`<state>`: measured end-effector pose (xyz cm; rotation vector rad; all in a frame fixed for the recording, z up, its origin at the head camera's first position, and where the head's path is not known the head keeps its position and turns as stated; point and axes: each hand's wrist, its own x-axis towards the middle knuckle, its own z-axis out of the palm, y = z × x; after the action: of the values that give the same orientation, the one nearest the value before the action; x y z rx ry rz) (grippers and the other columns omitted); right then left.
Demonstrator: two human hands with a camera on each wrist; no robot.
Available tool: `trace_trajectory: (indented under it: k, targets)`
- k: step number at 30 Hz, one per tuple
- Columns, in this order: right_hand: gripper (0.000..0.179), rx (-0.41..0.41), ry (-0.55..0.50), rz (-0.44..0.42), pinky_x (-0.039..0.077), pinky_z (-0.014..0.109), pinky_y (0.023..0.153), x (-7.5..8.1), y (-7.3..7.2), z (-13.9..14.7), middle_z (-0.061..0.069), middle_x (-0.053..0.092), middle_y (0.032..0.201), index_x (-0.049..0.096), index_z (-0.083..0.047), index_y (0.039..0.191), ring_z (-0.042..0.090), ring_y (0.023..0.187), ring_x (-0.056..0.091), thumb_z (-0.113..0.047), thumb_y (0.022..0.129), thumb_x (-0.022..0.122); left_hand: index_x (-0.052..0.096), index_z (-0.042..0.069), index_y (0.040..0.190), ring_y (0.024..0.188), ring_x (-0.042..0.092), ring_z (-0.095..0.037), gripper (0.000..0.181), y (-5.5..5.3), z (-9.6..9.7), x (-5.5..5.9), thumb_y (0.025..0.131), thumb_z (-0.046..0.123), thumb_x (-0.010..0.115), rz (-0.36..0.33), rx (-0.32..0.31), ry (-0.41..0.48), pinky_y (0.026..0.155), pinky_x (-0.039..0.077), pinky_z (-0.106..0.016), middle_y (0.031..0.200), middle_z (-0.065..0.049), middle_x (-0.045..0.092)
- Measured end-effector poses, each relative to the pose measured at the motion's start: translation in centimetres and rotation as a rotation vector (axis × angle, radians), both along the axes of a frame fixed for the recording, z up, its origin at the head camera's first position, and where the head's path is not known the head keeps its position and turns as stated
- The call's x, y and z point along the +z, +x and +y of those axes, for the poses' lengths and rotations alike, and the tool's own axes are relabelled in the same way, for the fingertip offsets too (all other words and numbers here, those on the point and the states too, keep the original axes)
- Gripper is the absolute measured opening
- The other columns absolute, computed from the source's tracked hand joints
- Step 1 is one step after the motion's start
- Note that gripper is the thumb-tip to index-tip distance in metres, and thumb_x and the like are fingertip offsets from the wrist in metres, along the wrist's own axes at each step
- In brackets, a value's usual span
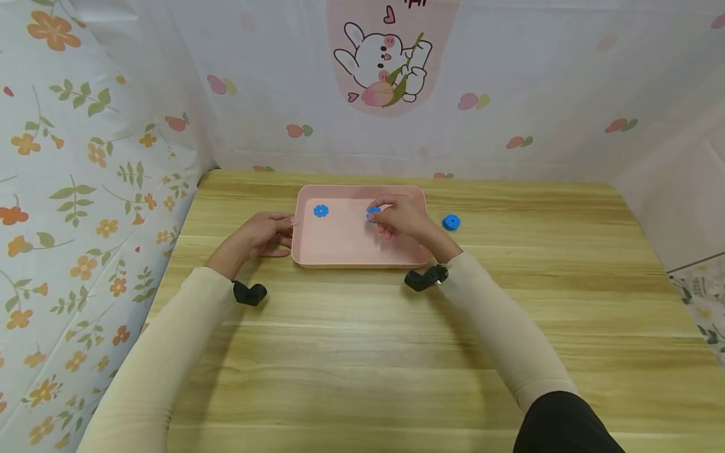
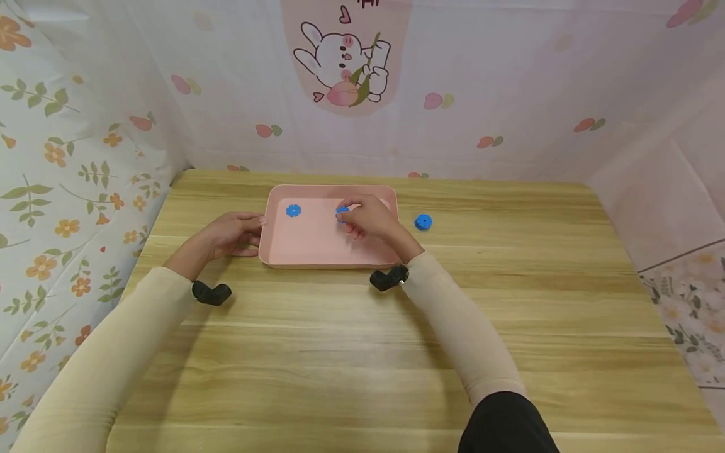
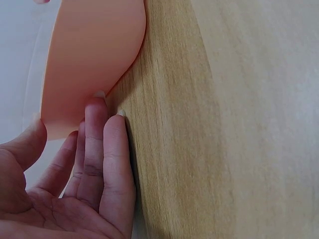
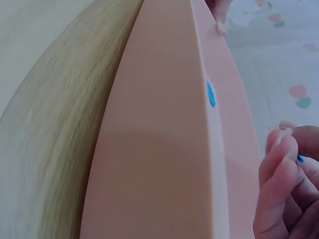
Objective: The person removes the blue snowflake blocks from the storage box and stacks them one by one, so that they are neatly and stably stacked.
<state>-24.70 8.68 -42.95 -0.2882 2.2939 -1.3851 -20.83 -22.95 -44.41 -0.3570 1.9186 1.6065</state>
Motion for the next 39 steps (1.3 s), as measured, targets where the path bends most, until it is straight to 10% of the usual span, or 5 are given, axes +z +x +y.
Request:
trace_trajectory:
  k: [39]
  targets:
    - [0.033,-0.389,-0.215,-0.004,0.05,0.022,0.048,-0.6,0.7,11.2,-0.002,0.059,0.06,0.054,-0.003,0.121,0.009,0.045,0.051,-0.023,0.096,0.063,0.045,0.012,0.143,0.079,0.065,-0.012,0.047,-0.1,0.0,0.1,0.102,0.035,0.049,-0.003,0.0,-0.002,0.074,0.058,-0.033,0.104,-0.005,0.059]
